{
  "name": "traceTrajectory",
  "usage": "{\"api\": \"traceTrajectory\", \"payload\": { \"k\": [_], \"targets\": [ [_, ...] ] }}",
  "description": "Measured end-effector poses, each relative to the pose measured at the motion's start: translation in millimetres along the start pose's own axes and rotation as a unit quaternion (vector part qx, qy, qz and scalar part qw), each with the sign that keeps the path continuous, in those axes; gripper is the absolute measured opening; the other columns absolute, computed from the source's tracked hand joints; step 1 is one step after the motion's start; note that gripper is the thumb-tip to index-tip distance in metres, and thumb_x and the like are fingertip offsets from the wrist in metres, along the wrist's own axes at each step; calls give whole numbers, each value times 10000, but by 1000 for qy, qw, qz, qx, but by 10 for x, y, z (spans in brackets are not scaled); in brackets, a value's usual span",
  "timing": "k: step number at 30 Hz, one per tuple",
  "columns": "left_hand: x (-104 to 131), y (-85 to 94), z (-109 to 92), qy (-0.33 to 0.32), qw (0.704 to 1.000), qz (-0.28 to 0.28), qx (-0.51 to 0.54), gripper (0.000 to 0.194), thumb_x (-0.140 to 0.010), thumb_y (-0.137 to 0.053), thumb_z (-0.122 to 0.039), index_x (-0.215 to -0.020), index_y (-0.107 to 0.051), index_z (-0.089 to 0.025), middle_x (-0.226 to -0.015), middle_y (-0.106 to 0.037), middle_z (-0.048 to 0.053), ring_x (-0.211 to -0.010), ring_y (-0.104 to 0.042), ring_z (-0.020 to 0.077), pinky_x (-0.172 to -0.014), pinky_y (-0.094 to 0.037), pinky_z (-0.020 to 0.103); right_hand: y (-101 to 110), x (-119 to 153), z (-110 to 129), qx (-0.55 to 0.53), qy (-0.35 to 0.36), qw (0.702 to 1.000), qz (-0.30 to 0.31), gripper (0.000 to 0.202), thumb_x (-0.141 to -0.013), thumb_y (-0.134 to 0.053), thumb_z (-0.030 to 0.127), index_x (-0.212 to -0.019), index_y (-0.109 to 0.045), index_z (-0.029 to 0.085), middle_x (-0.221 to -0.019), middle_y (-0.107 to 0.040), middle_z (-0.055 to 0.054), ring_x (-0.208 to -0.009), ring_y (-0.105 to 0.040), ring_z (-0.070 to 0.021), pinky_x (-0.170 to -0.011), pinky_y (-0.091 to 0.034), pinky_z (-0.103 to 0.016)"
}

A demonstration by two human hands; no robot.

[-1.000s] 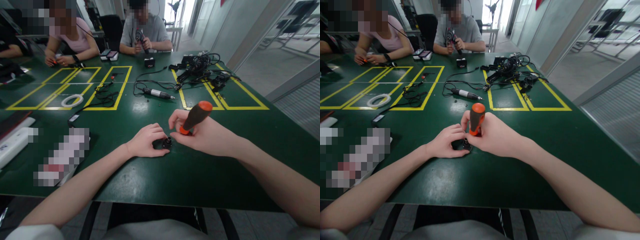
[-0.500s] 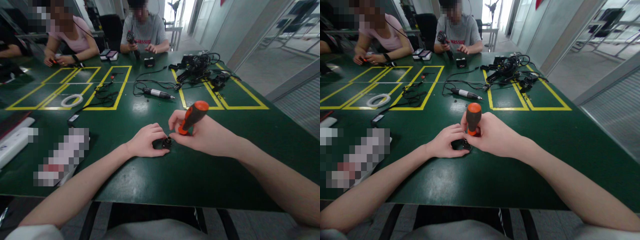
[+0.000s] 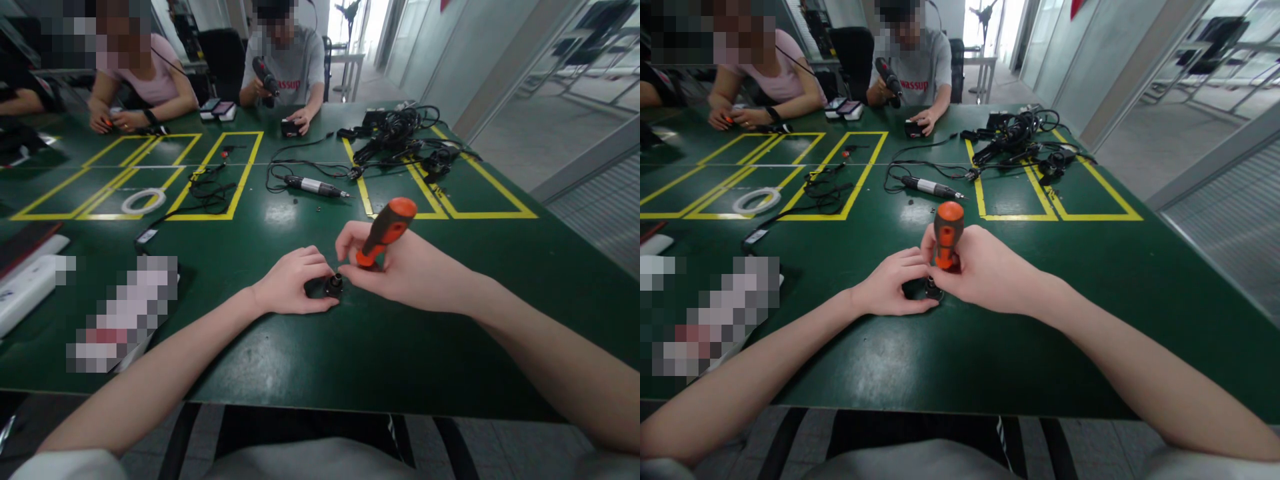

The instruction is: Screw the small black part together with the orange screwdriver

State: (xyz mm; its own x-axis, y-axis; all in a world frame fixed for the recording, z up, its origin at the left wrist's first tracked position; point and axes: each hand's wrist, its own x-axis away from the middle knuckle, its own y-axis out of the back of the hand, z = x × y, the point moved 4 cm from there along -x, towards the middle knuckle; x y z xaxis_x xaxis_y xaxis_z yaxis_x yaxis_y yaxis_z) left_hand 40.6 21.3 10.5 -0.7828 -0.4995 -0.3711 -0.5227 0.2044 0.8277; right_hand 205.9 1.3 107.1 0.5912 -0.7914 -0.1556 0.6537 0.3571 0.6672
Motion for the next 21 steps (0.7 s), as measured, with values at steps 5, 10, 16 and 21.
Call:
{"api": "traceTrajectory", "payload": {
  "k": [5,10,16,21],
  "targets": [
    [9,-10,13,4,1000,-3,5,305,-922,-691,-494,-1021,-735,-209,-1050,-755,89,-1033,-677,267,-944,-570,441,-32,-13,3,13,-6,1000,6,71,-866,-617,176,-818,-574,205,-678,-567,39,-577,-484,-118,-592,-386,-261],
    [16,-20,20,4,1000,-2,2,293,-917,-697,-487,-1022,-735,-216,-1040,-752,84,-1002,-672,259,-907,-574,427,-42,0,9,-1,-9,1000,5,258,-940,-638,324,-726,-549,211,-625,-544,40,-578,-487,-124,-598,-382,-267],
    [12,-12,13,4,1000,-4,1,310,-920,-689,-496,-1000,-734,-200,-1019,-750,95,-1018,-672,271,-918,-570,434,-24,5,0,26,9,1000,-13,47,-905,-602,185,-929,-639,200,-666,-551,47,-591,-491,-127,-613,-382,-264],
    [7,-5,2,9,1000,1,1,301,-921,-689,-494,-973,-733,-201,-1011,-747,95,-1003,-673,267,-905,-570,424,-34,4,15,38,18,999,-4,119,-835,-572,103,-881,-629,197,-698,-591,31,-610,-511,-130,-612,-390,-259]
  ]
}}
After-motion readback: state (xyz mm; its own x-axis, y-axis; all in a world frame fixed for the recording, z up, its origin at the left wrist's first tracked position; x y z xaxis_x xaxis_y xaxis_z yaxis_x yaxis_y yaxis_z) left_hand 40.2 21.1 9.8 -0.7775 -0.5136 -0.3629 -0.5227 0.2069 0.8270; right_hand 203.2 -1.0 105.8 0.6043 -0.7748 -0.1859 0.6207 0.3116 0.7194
